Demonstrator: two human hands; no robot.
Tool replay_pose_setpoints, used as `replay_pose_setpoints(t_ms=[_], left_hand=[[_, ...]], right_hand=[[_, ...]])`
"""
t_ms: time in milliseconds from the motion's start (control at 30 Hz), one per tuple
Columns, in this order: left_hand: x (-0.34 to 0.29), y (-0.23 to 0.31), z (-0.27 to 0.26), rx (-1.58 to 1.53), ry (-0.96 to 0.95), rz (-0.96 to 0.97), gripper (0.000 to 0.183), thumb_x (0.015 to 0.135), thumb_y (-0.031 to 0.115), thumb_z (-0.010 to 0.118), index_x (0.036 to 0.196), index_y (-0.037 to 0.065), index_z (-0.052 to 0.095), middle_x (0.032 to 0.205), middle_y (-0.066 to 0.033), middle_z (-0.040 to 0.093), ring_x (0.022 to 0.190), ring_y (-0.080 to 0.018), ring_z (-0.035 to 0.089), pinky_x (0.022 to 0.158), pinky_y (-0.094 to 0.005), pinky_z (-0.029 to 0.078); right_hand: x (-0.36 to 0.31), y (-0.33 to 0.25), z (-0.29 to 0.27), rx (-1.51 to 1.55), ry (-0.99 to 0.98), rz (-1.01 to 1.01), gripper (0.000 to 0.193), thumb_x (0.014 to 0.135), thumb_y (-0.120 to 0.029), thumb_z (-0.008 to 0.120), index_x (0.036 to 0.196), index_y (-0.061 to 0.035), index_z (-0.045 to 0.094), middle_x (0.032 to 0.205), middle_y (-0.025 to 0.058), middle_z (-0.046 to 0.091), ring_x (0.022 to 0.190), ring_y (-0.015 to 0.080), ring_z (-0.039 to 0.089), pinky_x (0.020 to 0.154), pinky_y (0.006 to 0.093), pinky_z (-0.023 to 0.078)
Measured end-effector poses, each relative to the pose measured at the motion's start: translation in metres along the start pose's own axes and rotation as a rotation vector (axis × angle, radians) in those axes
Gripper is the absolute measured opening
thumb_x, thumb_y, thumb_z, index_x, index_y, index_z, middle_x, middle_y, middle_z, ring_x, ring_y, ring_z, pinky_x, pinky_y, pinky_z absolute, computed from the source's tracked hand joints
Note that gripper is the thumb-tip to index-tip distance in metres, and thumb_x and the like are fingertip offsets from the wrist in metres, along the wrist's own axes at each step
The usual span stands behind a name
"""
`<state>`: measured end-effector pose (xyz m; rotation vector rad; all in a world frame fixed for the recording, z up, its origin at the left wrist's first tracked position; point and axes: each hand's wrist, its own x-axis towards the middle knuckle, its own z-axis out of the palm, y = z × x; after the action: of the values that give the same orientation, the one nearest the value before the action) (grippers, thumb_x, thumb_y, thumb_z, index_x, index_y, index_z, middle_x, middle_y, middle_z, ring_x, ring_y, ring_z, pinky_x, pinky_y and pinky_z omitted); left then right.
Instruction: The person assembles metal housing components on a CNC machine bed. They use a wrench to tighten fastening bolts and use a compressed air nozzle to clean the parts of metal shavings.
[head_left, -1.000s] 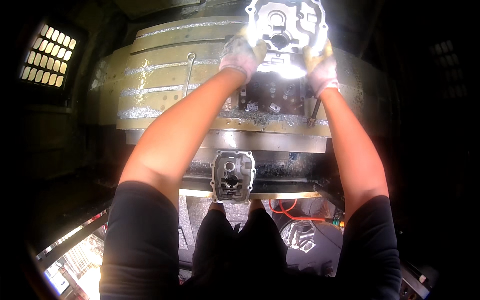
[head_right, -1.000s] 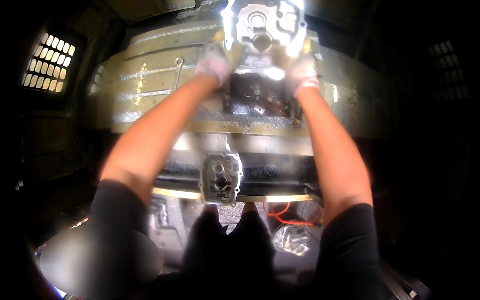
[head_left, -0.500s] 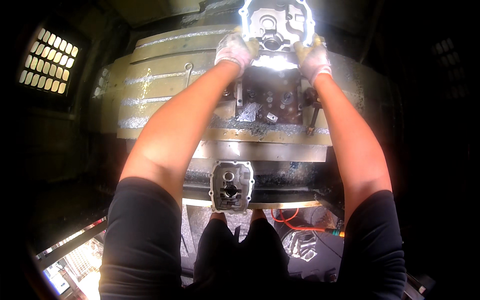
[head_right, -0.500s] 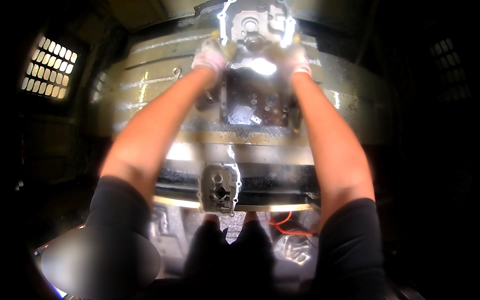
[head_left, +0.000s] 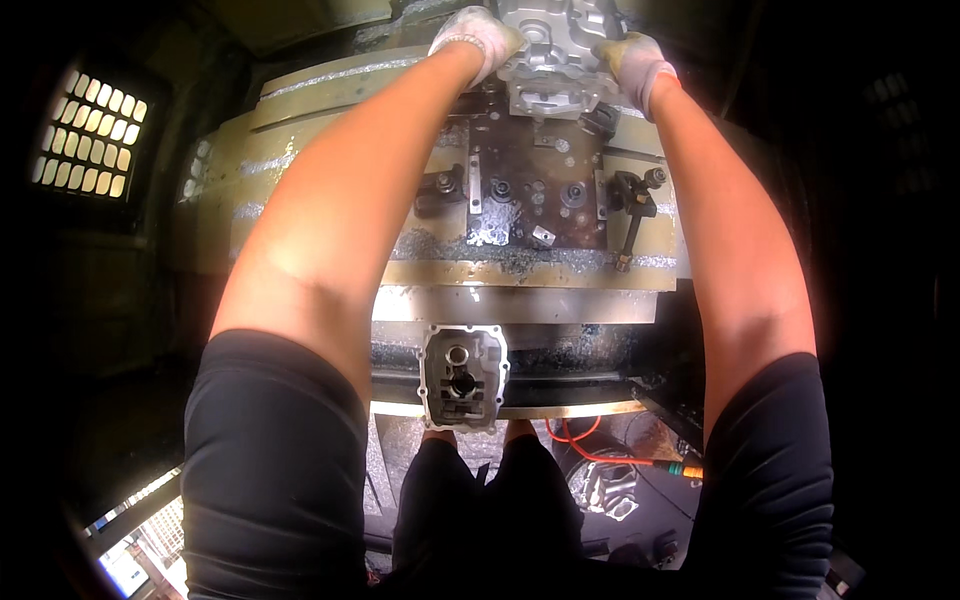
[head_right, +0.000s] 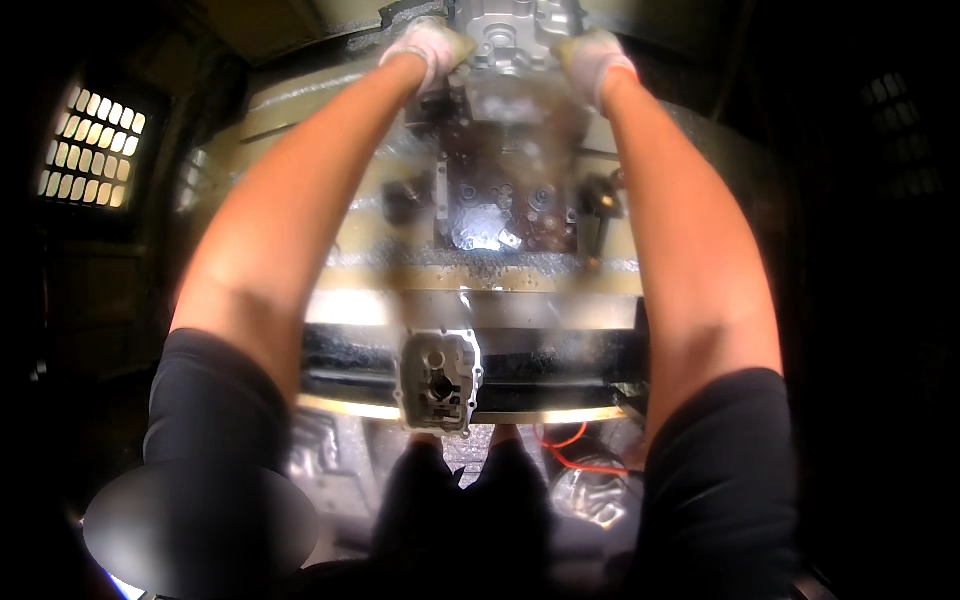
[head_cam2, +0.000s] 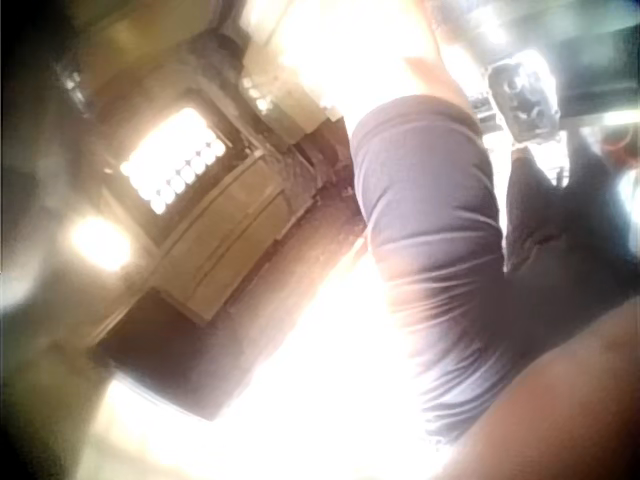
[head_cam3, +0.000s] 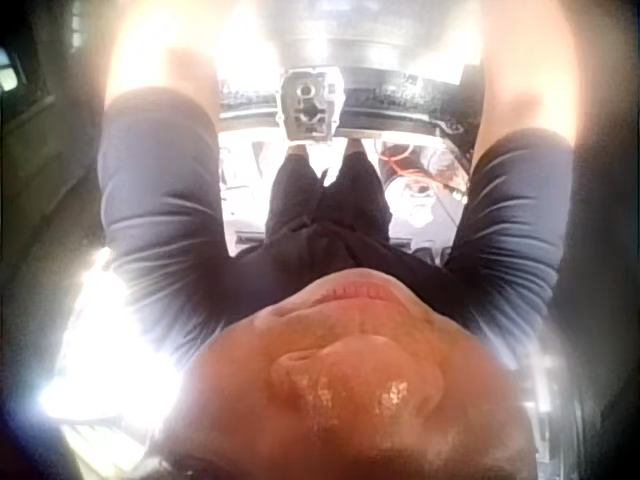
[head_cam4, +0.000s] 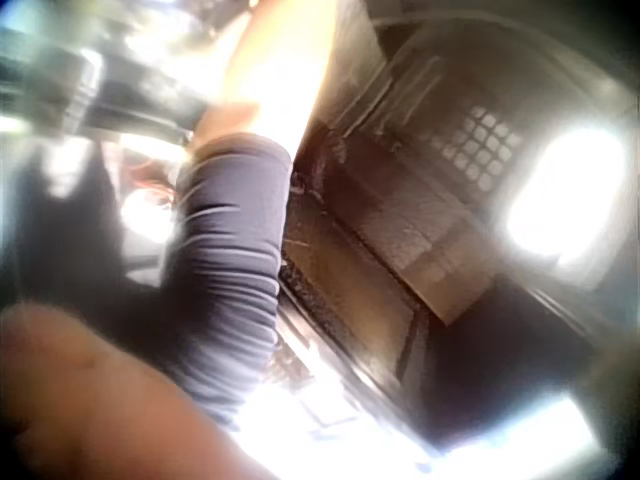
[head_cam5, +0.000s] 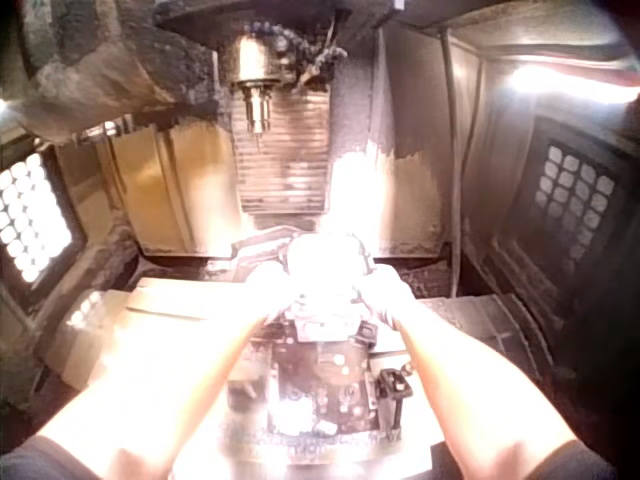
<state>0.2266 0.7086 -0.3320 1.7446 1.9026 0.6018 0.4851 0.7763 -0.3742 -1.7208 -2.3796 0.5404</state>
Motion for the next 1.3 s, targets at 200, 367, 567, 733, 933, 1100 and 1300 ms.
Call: replay_pose_setpoints(t_ms=[200, 367, 567, 733, 933, 1100, 1300], left_hand=[[0.008, 0.004, 0.005, -0.018, -0.074, 0.056, 0.063, 0.088, 0.058, 0.068, 0.098, -0.004, 0.075, 0.100, -0.0228, 0.075, 0.095, -0.0350, 0.072, 0.085, -0.0436, 0.055], [0.007, -0.002, 0.012, -0.036, -0.015, 0.034, 0.065, 0.091, 0.056, 0.064, 0.109, -0.006, 0.068, 0.110, -0.0250, 0.069, 0.104, -0.0372, 0.067, 0.091, -0.0440, 0.052], [0.018, 0.003, 0.028, -0.081, 0.009, 0.016, 0.069, 0.095, 0.055, 0.059, 0.121, -0.009, 0.059, 0.124, -0.0276, 0.063, 0.115, -0.0398, 0.061, 0.099, -0.0445, 0.048], [0.013, -0.004, 0.064, -0.138, 0.232, -0.053, 0.073, 0.098, 0.054, 0.055, 0.132, -0.011, 0.051, 0.134, -0.0298, 0.057, 0.125, -0.0420, 0.057, 0.106, -0.0449, 0.045], [0.026, -0.024, 0.094, -0.152, 0.328, -0.009, 0.079, 0.101, 0.052, 0.050, 0.145, -0.013, 0.043, 0.147, -0.0324, 0.050, 0.136, -0.0446, 0.051, 0.114, -0.0454, 0.041], [0.016, -0.014, 0.104, -0.094, 0.413, -0.086, 0.058, 0.097, 0.040, 0.059, 0.138, -0.002, 0.056, 0.136, -0.0267, 0.063, 0.127, -0.0408, 0.061, 0.108, -0.0444, 0.048], [-0.014, 0.050, 0.024, -0.103, 0.059, -0.423, 0.056, 0.090, 0.029, 0.068, 0.136, -0.001, 0.057, 0.134, -0.0244, 0.065, 0.127, -0.0388, 0.063, 0.108, -0.0430, 0.050]], right_hand=[[-0.002, 0.000, -0.007, -0.034, -0.041, 0.063, 0.029, 0.090, -0.013, 0.066, 0.118, -0.0093, 0.069, 0.107, 0.0144, 0.075, 0.096, 0.0300, 0.072, 0.084, 0.0390, 0.057], [0.010, 0.018, 0.011, -0.008, -0.068, -0.024, 0.040, 0.095, -0.032, 0.062, 0.117, 0.0011, 0.066, 0.103, 0.0128, 0.073, 0.080, 0.0222, 0.066, 0.075, 0.0371, 0.053], [0.038, 0.065, 0.052, -0.171, -0.020, -0.227, 0.043, 0.097, -0.027, 0.060, 0.130, -0.0003, 0.058, 0.100, 0.0117, 0.073, 0.083, 0.0226, 0.067, 0.077, 0.0394, 0.055], [0.000, -0.023, 0.018, -1.198, -0.406, -0.279, 0.040, 0.100, -0.025, 0.052, 0.133, -0.0028, 0.057, 0.122, 0.0144, 0.069, 0.093, 0.0267, 0.068, 0.086, 0.0385, 0.055], [0.014, -0.004, 0.020, -0.602, -0.395, 0.001, 0.044, 0.098, -0.027, 0.051, 0.137, -0.0066, 0.054, 0.132, 0.0182, 0.063, 0.111, 0.0307, 0.066, 0.095, 0.0406, 0.052], [0.003, 0.006, 0.024, -0.282, -0.184, 0.197, 0.043, 0.096, -0.026, 0.056, 0.136, -0.0100, 0.054, 0.121, 0.0141, 0.070, 0.107, 0.0288, 0.068, 0.095, 0.0425, 0.051], [0.012, -0.001, 0.041, 0.024, -0.027, 0.357, 0.044, 0.096, -0.028, 0.057, 0.137, -0.0107, 0.055, 0.122, 0.0139, 0.070, 0.111, 0.0302, 0.067, 0.098, 0.0409, 0.050]])
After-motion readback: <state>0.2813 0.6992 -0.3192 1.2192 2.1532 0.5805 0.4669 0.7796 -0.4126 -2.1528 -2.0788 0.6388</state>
